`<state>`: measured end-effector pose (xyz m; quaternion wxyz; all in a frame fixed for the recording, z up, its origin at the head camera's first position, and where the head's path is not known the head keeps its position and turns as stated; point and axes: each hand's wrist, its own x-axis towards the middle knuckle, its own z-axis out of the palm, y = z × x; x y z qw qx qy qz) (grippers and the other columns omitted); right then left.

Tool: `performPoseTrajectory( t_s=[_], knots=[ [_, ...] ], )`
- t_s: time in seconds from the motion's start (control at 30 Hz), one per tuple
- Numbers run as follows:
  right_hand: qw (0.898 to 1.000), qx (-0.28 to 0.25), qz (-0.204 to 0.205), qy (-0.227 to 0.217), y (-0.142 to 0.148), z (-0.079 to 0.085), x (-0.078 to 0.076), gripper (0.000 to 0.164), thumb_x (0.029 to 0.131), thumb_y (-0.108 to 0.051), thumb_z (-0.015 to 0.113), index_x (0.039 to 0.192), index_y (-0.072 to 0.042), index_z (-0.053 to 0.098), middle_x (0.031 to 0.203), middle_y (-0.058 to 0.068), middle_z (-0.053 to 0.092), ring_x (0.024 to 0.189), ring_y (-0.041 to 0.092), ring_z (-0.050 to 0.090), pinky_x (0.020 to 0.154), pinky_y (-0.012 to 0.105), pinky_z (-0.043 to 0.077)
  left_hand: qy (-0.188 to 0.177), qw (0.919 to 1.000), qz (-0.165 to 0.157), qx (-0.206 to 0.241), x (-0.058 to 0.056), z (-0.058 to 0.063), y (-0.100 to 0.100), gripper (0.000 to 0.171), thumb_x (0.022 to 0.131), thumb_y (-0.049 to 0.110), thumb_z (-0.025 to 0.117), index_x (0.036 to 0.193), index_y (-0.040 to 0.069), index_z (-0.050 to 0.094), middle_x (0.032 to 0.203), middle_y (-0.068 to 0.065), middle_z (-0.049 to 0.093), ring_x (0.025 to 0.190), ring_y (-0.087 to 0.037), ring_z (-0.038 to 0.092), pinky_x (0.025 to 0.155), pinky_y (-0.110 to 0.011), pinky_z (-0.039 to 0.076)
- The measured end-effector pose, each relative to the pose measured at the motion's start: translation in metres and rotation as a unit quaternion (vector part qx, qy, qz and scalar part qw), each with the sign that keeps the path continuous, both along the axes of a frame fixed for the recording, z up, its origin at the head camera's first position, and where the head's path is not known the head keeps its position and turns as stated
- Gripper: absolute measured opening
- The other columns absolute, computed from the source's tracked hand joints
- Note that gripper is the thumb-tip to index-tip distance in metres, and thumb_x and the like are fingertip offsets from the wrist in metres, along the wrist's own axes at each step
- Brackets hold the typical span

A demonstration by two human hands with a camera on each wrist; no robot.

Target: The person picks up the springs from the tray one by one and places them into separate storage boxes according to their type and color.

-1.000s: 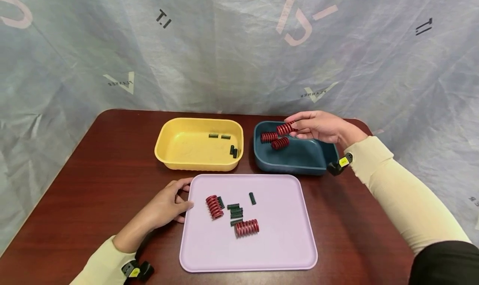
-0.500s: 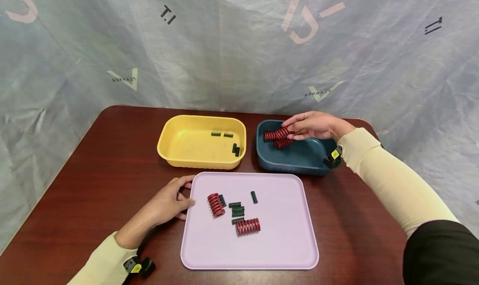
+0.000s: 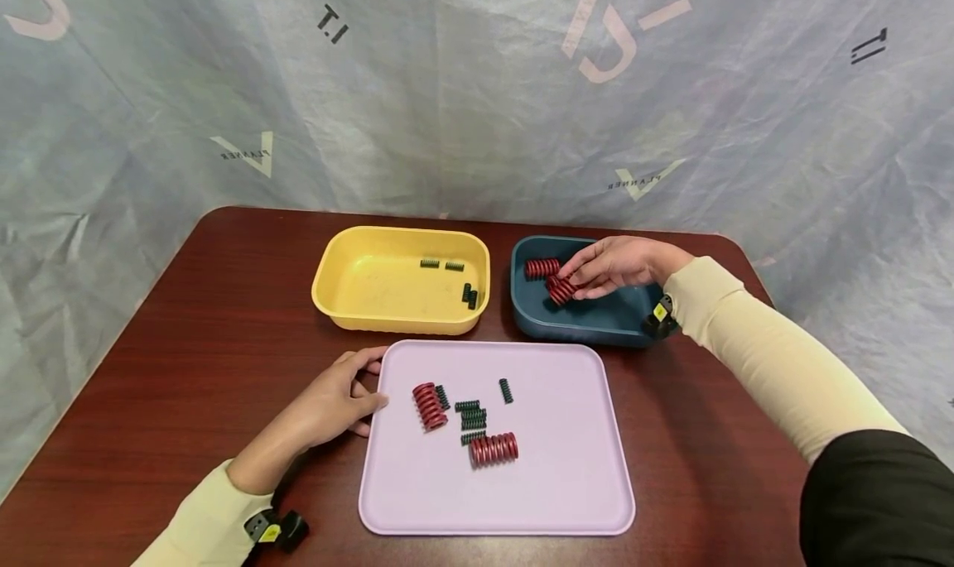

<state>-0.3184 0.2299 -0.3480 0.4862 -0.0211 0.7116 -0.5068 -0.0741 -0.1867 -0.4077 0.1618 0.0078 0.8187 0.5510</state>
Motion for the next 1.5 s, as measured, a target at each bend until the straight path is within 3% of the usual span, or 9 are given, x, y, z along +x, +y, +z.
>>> performPoseTrajectory(
  t_s=[0.37, 0.87, 1.13, 1.27, 1.5],
  knots=[
    [0.999, 0.044, 0.023, -0.003, -0.003, 0.004, -0.001, 0.032, 0.104, -0.002, 0.058, 0.136, 0.005, 0.059, 0.123, 0.016, 0.063, 0.100, 0.024, 0.071, 0.094, 0.037, 0.060, 0.003, 1.0000, -0.001, -0.005, 0.001, 0.000, -0.001, 0.065, 0.092, -0.008, 0.069, 0.152, 0.002, 0.044, 0.129, -0.023, 0.045, 0.076, -0.023, 0.061, 0.054, -0.037, 0.063],
    [0.999, 0.036, 0.006, 0.013, 0.013, 0.019, 0.002, 0.048, 0.106, -0.002, 0.055, 0.150, 0.008, 0.041, 0.132, 0.027, 0.056, 0.112, 0.033, 0.069, 0.102, 0.047, 0.053, 0.012, 0.9999, -0.004, -0.003, 0.001, -0.001, -0.001, 0.065, 0.093, -0.009, 0.069, 0.152, 0.001, 0.043, 0.129, -0.024, 0.045, 0.076, -0.023, 0.060, 0.054, -0.037, 0.062],
    [0.998, 0.026, 0.001, 0.050, 0.016, 0.035, 0.013, 0.043, 0.105, -0.007, 0.060, 0.147, -0.001, 0.052, 0.148, 0.024, 0.051, 0.121, 0.030, 0.065, 0.098, 0.043, 0.058, 0.015, 0.9999, -0.009, 0.000, 0.000, -0.002, 0.000, 0.065, 0.092, -0.009, 0.068, 0.152, 0.000, 0.043, 0.129, -0.025, 0.044, 0.075, -0.022, 0.060, 0.054, -0.037, 0.063],
    [0.998, -0.005, 0.010, 0.068, 0.010, 0.038, 0.021, 0.040, 0.106, -0.009, 0.060, 0.145, -0.005, 0.056, 0.148, 0.021, 0.053, 0.122, 0.028, 0.063, 0.097, 0.041, 0.058, 0.015, 0.9998, -0.011, 0.001, 0.001, -0.001, -0.002, 0.066, 0.092, -0.010, 0.068, 0.152, 0.000, 0.042, 0.129, -0.025, 0.043, 0.076, -0.022, 0.060, 0.054, -0.037, 0.063],
    [0.993, -0.048, 0.050, 0.098, -0.016, 0.039, 0.046, 0.042, 0.104, -0.011, 0.063, 0.144, -0.002, 0.056, 0.143, 0.022, 0.057, 0.116, 0.033, 0.065, 0.091, 0.045, 0.060, 0.013, 0.9999, -0.011, 0.001, 0.001, 0.000, -0.004, 0.066, 0.092, -0.009, 0.069, 0.152, 0.000, 0.042, 0.130, -0.025, 0.043, 0.077, -0.023, 0.060, 0.054, -0.037, 0.063]
  ],
)
